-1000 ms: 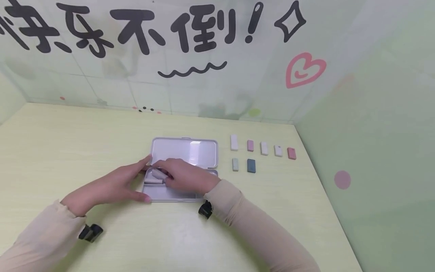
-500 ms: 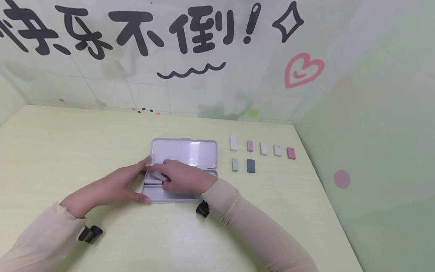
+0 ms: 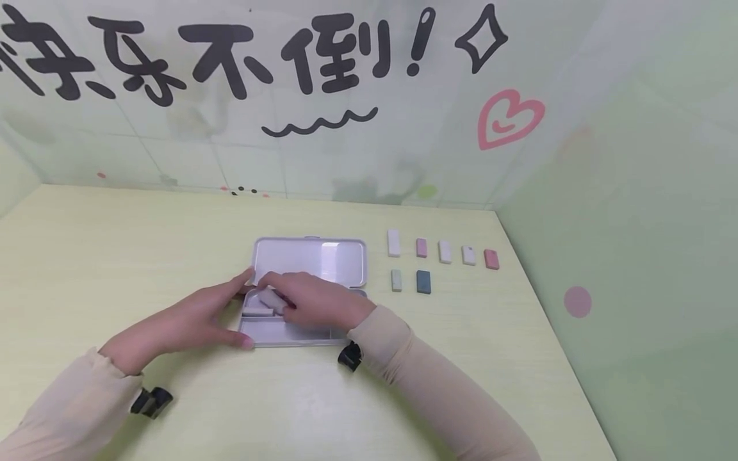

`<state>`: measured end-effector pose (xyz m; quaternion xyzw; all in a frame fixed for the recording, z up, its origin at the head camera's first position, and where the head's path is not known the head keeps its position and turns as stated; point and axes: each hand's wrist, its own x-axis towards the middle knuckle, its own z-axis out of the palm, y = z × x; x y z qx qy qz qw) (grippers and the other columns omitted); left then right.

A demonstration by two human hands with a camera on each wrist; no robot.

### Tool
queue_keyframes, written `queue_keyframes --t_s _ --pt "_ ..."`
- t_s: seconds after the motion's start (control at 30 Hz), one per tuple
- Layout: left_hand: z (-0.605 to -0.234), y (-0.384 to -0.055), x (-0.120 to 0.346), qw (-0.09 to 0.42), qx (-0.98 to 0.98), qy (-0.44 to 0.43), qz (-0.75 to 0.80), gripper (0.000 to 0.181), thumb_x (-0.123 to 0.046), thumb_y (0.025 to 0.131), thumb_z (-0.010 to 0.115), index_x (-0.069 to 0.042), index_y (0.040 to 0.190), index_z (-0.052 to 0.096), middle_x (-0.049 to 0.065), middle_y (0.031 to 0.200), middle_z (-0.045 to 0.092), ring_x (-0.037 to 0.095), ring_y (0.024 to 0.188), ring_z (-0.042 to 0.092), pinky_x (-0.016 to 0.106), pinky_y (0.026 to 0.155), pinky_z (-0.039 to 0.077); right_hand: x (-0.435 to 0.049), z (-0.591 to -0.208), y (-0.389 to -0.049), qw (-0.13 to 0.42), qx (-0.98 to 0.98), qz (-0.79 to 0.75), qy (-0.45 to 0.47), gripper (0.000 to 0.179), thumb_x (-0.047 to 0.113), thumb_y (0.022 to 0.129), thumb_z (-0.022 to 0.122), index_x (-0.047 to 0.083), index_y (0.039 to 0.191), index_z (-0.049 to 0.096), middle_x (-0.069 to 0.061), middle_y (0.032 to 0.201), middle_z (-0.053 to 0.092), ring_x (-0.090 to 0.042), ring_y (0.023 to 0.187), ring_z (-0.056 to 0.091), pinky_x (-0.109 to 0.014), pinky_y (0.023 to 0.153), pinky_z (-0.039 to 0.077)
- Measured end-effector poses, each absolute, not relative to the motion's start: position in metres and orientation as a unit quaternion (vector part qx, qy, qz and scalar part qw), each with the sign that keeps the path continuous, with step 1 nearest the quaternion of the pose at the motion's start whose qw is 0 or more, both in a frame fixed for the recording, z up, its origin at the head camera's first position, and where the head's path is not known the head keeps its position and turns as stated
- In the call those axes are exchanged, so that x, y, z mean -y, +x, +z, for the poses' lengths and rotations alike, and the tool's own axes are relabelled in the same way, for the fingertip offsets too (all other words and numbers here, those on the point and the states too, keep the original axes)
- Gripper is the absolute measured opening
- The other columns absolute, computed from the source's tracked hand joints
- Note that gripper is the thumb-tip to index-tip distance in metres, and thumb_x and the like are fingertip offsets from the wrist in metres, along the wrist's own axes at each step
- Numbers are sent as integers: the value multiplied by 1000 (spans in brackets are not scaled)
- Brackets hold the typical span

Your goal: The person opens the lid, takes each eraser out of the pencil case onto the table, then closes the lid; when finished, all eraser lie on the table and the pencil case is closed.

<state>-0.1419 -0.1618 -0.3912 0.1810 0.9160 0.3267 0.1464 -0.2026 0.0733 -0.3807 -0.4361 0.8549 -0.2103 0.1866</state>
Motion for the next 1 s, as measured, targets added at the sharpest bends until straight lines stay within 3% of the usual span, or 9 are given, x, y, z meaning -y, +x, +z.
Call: queue_keyframes --t_s 0.37,0.77,1.0 --pt "-391 -141 162 138 -917 189 324 124 -41 81 91 8 164 13 28 165 38 46 155 34 65 124 32 -89 -389 -204 167 -849 -261 -428 46 7 104 59 15 149 49 0 114 74 -8 103 68 -22 96 57" --pt "-391 -141 160 145 -916 179 328 125 -39 80 91 7 165 13 28 166 36 47 156 33 65 125 31 -114 -389 -201 178 -844 -337 -376 49 6 100 67 14 146 52 -5 113 75 -14 107 71 -26 97 59" --pt "-391 -141 160 143 -917 178 327 126 -40 79 92 7 165 13 28 166 37 47 156 33 65 125 31 -137 -390 -204 131 -853 -370 -345 52 1 96 70 11 144 54 -7 114 73 -18 108 70 -30 100 60"
